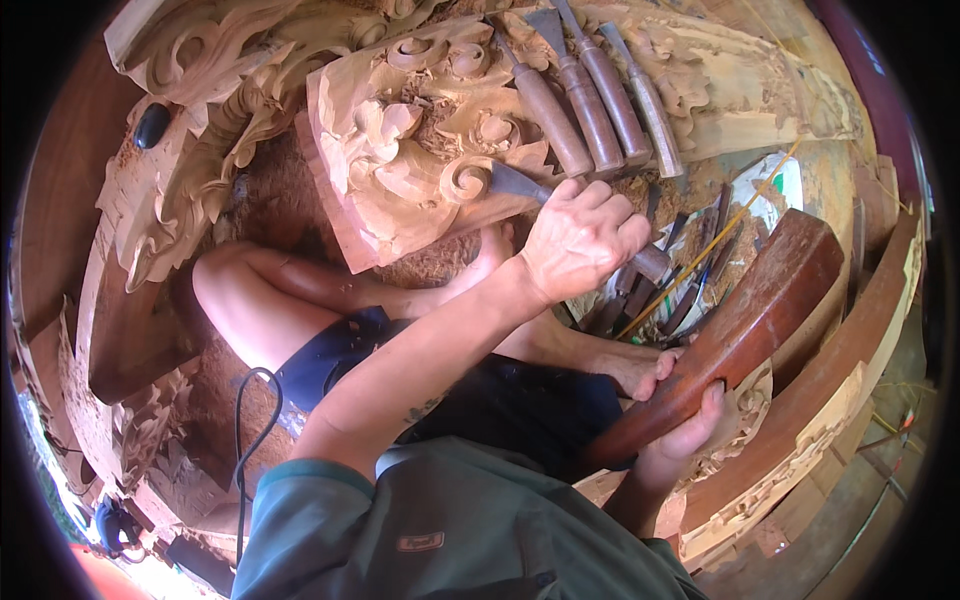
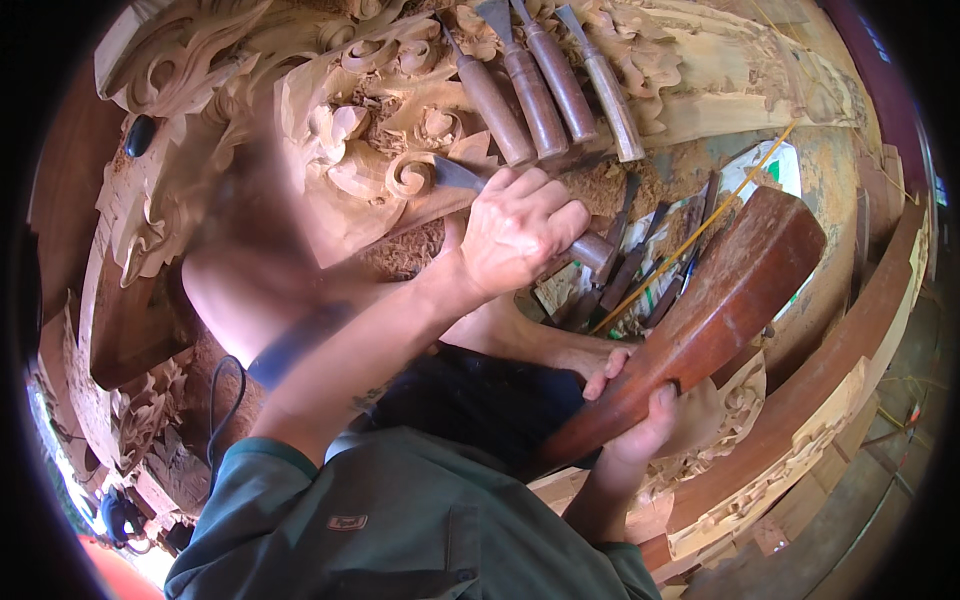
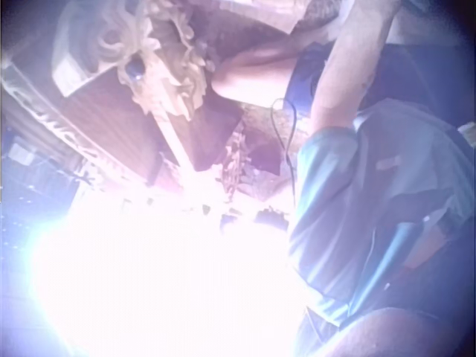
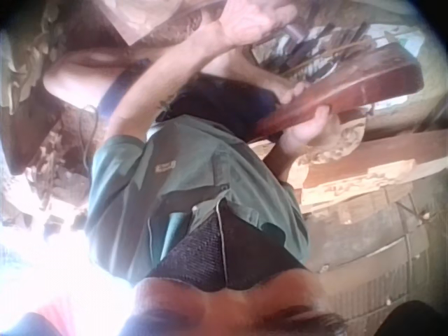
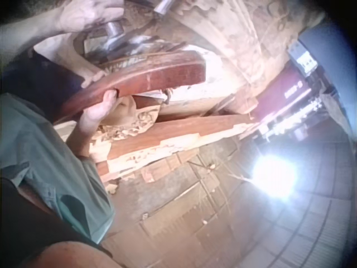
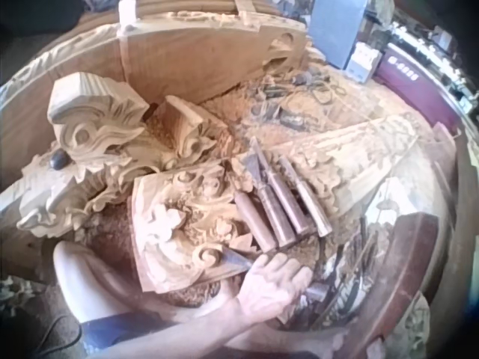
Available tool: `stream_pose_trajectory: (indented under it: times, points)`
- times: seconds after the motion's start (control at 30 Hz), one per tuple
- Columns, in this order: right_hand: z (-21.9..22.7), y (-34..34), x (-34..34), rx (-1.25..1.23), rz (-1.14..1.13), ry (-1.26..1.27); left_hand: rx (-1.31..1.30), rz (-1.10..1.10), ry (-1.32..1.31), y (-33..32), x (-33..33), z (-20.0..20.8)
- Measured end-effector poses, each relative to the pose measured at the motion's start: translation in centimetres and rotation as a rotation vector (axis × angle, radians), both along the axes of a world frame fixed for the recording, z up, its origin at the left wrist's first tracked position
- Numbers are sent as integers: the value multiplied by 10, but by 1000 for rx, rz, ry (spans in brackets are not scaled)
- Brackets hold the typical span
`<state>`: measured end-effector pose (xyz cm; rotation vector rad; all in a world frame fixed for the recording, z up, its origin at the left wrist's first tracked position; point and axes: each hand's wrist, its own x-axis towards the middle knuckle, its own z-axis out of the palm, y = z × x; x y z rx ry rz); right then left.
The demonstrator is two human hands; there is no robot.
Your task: The person carves a wooden panel using a chisel and mallet, shaping ornate floral patterns. They periodically switch to a smaller carving knife for finer details and clear away wood shavings by hand.
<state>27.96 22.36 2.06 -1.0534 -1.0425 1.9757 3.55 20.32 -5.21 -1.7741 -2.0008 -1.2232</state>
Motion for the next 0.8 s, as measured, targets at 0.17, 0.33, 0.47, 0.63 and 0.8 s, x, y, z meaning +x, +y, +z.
stream_pose_trajectory:
  times: [0.17, 0.33, 0.47, 0.63, 0.8]
  points:
    - [0, -4, -48, 72, 175, -218, -59, -4, 0, -1, -2, 4]
    - [5, 3, -8, -133, 126, -87, -323, -170, -46, -43, 27, 61]
    - [10, -6, -4, -187, 47, 240, -302, -188, -32, -24, 27, 45]
    - [-14, -25, 22, -267, 76, 81, -277, -210, -21, -14, 9, 10]
    - [-1, -31, 6, -150, 9, 80, -208, -185, -28, -27, 5, -4]
